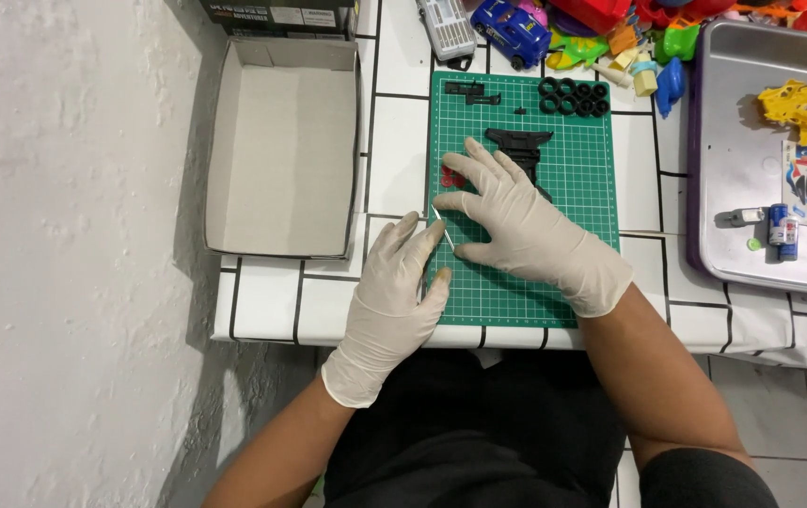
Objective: The person assembles a model vehicle chassis on a green cutting mat. They attach black plastic frame pieces, a yellow body shell, and a small blue motor to the structure using their gloved hands.
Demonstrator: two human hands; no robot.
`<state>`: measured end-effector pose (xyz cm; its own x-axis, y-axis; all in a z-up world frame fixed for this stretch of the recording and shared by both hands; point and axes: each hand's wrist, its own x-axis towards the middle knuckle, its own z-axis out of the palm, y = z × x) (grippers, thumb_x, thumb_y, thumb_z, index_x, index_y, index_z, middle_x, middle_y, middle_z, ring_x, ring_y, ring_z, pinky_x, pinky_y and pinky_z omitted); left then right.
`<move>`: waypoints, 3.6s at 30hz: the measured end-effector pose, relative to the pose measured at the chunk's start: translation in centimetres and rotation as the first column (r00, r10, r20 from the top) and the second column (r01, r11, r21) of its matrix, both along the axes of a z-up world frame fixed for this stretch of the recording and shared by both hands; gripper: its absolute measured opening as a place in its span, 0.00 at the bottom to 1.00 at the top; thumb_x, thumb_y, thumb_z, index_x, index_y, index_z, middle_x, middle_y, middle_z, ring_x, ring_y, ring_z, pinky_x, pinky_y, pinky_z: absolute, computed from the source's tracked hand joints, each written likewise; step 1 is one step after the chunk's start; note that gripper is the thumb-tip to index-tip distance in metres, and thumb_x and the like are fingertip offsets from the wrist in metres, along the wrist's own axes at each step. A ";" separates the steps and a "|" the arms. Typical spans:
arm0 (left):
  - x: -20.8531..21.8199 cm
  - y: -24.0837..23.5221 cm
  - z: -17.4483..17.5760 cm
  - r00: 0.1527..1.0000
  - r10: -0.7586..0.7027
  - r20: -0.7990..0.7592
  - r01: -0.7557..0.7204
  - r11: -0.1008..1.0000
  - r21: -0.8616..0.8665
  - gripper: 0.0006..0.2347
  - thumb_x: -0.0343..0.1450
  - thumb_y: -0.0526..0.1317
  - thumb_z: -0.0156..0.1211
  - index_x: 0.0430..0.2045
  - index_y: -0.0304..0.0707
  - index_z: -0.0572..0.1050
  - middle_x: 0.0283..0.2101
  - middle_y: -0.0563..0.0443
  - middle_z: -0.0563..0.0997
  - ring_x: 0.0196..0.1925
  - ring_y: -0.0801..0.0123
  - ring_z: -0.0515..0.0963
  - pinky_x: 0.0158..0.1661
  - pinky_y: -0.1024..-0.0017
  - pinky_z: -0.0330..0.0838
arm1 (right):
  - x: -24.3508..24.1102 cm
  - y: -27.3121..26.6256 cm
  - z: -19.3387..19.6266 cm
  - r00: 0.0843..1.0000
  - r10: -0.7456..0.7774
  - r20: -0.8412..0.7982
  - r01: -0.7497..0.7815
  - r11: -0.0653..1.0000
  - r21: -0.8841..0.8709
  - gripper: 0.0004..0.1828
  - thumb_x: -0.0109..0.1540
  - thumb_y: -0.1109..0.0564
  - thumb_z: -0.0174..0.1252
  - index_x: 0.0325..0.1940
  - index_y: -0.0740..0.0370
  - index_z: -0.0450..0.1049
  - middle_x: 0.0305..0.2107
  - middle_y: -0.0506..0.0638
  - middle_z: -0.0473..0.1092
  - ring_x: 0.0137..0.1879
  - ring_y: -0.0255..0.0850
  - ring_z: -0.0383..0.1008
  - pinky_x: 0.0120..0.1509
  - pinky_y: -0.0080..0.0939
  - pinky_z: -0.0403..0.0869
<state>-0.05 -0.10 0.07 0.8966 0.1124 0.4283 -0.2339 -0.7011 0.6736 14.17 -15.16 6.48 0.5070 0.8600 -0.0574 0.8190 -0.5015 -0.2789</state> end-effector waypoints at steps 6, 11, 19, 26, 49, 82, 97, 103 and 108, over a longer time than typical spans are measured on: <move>-0.1 0.0 -0.1 1.000 0.009 0.006 -0.009 1.000 0.016 0.21 0.71 0.37 0.63 0.60 0.35 0.71 0.57 0.43 0.80 0.69 0.47 0.70 0.71 0.47 0.55 | 0.2 0.0 -0.6 1.000 0.007 0.007 -0.007 1.000 0.014 0.36 0.51 0.49 0.72 0.64 0.46 0.72 0.72 0.55 0.54 0.81 0.61 0.44 0.81 0.66 0.47; 0.1 0.1 -0.2 1.000 -0.006 -0.001 0.006 1.000 0.016 0.21 0.71 0.37 0.63 0.60 0.34 0.71 0.57 0.42 0.79 0.69 0.45 0.70 0.70 0.46 0.55 | 0.2 -0.2 -0.8 1.000 0.014 0.002 -0.014 0.999 0.052 0.36 0.52 0.49 0.72 0.64 0.46 0.72 0.72 0.55 0.55 0.81 0.61 0.45 0.81 0.67 0.47; 0.0 0.3 0.2 0.999 -0.028 -0.046 0.029 1.000 0.010 0.21 0.71 0.37 0.62 0.60 0.34 0.70 0.57 0.42 0.79 0.68 0.44 0.69 0.70 0.45 0.55 | -0.8 -4.0 2.0 0.989 -0.034 -0.145 0.067 0.970 0.234 0.32 0.55 0.55 0.69 0.64 0.49 0.72 0.71 0.58 0.57 0.80 0.65 0.45 0.80 0.70 0.45; -0.1 -0.1 0.3 0.999 -0.038 -0.004 0.038 0.999 0.005 0.21 0.71 0.34 0.62 0.61 0.35 0.70 0.59 0.39 0.78 0.68 0.40 0.70 0.68 0.43 0.56 | -2.9 -9.7 -0.5 0.969 -0.223 -0.107 0.242 0.763 0.600 0.15 0.63 0.55 0.66 0.54 0.51 0.78 0.54 0.49 0.72 0.66 0.51 0.70 0.73 0.54 0.65; -0.6 -1.0 -0.3 0.981 0.137 0.137 -0.163 0.966 0.201 0.22 0.75 0.55 0.55 0.58 0.41 0.73 0.65 0.41 0.72 0.74 0.48 0.63 0.74 0.49 0.40 | -2.1 -26.0 -0.9 0.734 -0.679 0.003 0.334 0.365 0.869 0.14 0.65 0.76 0.60 0.47 0.62 0.80 0.41 0.54 0.74 0.53 0.51 0.74 0.62 0.47 0.70; -0.3 -1.9 2.9 0.988 0.142 0.059 -0.153 0.949 0.275 0.22 0.76 0.53 0.46 0.55 0.36 0.72 0.61 0.42 0.75 0.70 0.45 0.68 0.71 0.38 0.50 | 5.5 -29.7 0.3 0.831 -0.552 0.073 0.539 0.830 0.142 0.14 0.58 0.56 0.64 0.49 0.53 0.81 0.43 0.50 0.79 0.54 0.53 0.75 0.61 0.52 0.67; -0.7 -1.0 2.0 0.995 0.095 0.040 -0.099 0.989 0.113 0.19 0.75 0.50 0.50 0.56 0.39 0.72 0.62 0.45 0.74 0.71 0.47 0.68 0.72 0.41 0.51 | -5.0 -17.2 4.0 0.526 -0.190 -0.829 0.824 0.355 0.441 0.14 0.62 0.64 0.61 0.51 0.59 0.70 0.44 0.51 0.72 0.52 0.41 0.75 0.66 0.39 0.74; -0.8 -0.6 0.8 0.996 0.092 -0.015 -0.088 0.981 0.172 0.20 0.71 0.50 0.55 0.56 0.45 0.72 0.61 0.47 0.74 0.72 0.51 0.66 0.74 0.47 0.45 | -4.8 -14.2 -0.1 0.569 -0.217 -0.793 0.782 0.440 0.441 0.14 0.60 0.67 0.64 0.50 0.68 0.76 0.45 0.57 0.73 0.53 0.43 0.73 0.65 0.48 0.71; -0.7 -0.7 1.2 0.998 0.048 -0.050 -0.039 0.987 0.158 0.20 0.70 0.50 0.57 0.56 0.46 0.74 0.62 0.47 0.74 0.72 0.50 0.65 0.73 0.45 0.45 | -4.3 -13.0 -2.6 0.635 -0.411 -0.655 0.764 0.462 0.451 0.13 0.55 0.68 0.72 0.42 0.66 0.77 0.39 0.57 0.76 0.49 0.47 0.78 0.60 0.46 0.73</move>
<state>-0.73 -0.82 1.32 0.9145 0.0869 0.3953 -0.1675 -0.8079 0.5650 9.89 -28.18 3.85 0.9721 0.2338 0.0210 0.1040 -0.3487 -0.9314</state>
